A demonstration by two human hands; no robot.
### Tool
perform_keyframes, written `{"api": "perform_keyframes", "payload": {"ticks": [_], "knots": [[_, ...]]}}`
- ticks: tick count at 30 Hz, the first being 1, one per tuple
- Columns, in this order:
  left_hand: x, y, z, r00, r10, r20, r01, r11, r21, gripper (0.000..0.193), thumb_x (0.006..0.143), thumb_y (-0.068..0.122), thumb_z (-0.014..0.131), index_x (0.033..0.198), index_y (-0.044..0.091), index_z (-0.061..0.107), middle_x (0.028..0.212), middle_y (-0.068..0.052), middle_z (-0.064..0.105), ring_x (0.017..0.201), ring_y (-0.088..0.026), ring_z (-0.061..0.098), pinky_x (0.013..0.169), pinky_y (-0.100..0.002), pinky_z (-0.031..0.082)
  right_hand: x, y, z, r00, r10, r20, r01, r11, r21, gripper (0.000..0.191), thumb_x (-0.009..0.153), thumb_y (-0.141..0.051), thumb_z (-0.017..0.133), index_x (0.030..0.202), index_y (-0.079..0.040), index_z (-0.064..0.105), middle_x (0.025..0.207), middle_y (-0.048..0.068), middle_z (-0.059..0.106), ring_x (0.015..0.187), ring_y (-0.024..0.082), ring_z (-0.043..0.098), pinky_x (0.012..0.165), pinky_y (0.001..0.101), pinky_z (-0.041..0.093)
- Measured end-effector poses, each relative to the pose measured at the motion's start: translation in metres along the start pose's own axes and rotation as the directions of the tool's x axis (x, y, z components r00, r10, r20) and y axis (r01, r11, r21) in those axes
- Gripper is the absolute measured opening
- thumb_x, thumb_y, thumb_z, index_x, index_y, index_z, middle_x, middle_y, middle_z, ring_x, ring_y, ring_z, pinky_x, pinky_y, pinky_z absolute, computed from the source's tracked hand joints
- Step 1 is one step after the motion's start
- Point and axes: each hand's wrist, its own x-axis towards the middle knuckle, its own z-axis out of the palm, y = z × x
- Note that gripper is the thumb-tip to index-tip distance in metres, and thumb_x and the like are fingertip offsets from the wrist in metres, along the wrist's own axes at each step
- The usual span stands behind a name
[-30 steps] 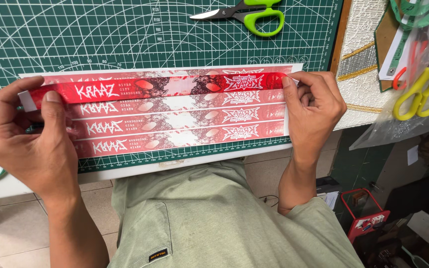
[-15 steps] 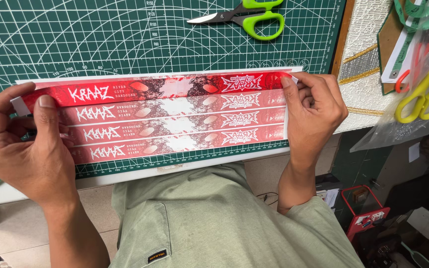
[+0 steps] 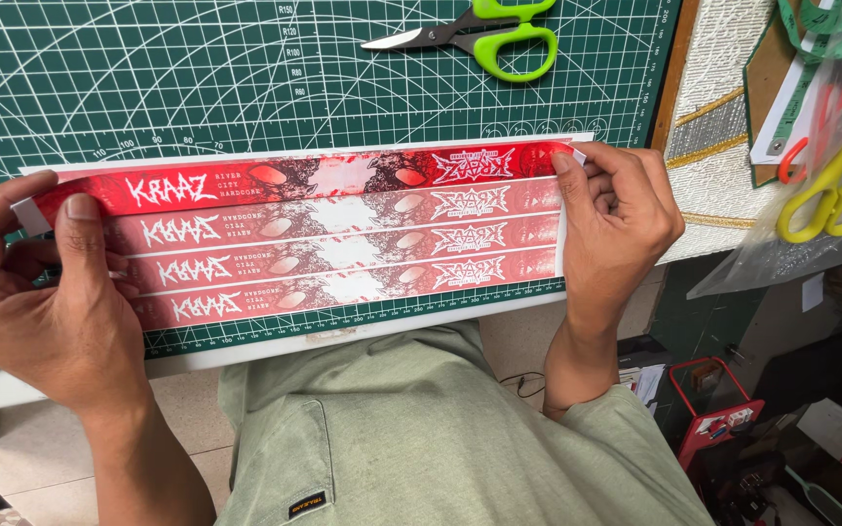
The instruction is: The person applies green tape to the edges of a long red sticker strip on a cutting mat, then flips the strip and applies tape to the other side. They then retrieve a sheet of red stickers and align them on the mat.
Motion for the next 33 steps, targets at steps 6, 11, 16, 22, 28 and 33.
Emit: {"api": "perform_keyframes", "payload": {"ticks": [6,11,16,22,28,33], "knots": [[0.000,0.002,0.001,1.000,-0.021,-0.007,0.021,1.000,-0.013,0.015,0.111,-0.001,0.071,0.123,-0.006,0.065,0.100,-0.009,0.069,0.070,-0.007,0.065,0.058,-0.016,0.051,0.000,0.000,0.002,1.000,0.024,-0.011,-0.024,1.000,-0.018,0.021,0.098,-0.001,0.088,0.114,0.002,0.075,0.095,0.006,0.065,0.076,0.006,0.060,0.061,0.0199,0.045],[-0.001,0.000,0.002,1.000,0.004,-0.001,-0.004,1.000,0.005,0.015,0.114,-0.002,0.071,0.126,-0.007,0.065,0.101,-0.012,0.071,0.070,-0.008,0.064,0.058,-0.016,0.050,0.000,0.003,0.003,1.000,0.008,-0.022,-0.009,1.000,-0.023,0.020,0.099,-0.001,0.089,0.112,0.003,0.074,0.096,0.006,0.065,0.077,0.006,0.061,0.063,0.0198,0.047],[-0.002,-0.002,0.004,0.998,-0.064,-0.021,0.064,0.998,-0.025,0.015,0.112,0.000,0.071,0.125,-0.004,0.065,0.092,-0.009,0.072,0.066,-0.005,0.063,0.056,-0.015,0.047,-0.001,0.006,0.005,0.999,0.043,-0.029,-0.043,0.999,0.014,0.025,0.098,-0.001,0.088,0.115,0.003,0.070,0.093,0.005,0.066,0.075,0.004,0.060,0.062,0.0187,0.048],[-0.001,-0.002,0.004,0.999,-0.042,-0.017,0.042,0.999,-0.020,0.014,0.112,-0.002,0.071,0.125,-0.004,0.065,0.094,-0.010,0.072,0.066,-0.005,0.063,0.055,-0.015,0.047,-0.001,0.006,0.007,0.997,0.068,-0.039,-0.065,0.996,0.069,0.031,0.098,0.000,0.088,0.118,0.002,0.065,0.091,0.004,0.063,0.075,0.003,0.057,0.063,0.0188,0.046],[-0.001,-0.001,0.003,0.999,-0.043,-0.018,0.043,0.999,-0.012,0.016,0.113,-0.003,0.073,0.126,-0.004,0.065,0.098,-0.008,0.069,0.066,-0.006,0.063,0.055,-0.015,0.047,-0.002,-0.004,0.004,1.000,0.006,-0.024,-0.006,1.000,-0.022,0.017,0.100,0.002,0.087,0.110,0.003,0.073,0.099,0.006,0.062,0.073,0.005,0.057,0.060,0.0193,0.045],[0.001,-0.001,0.000,0.999,0.031,0.016,-0.032,0.998,0.054,0.015,0.112,-0.003,0.069,0.126,-0.008,0.065,0.104,-0.012,0.068,0.071,-0.010,0.065,0.058,-0.018,0.049,0.000,-0.008,0.003,1.000,0.008,-0.015,-0.008,1.000,-0.022,0.014,0.101,0.003,0.087,0.110,0.003,0.075,0.102,0.006,0.065,0.072,0.004,0.058,0.059,0.0190,0.044]]}}
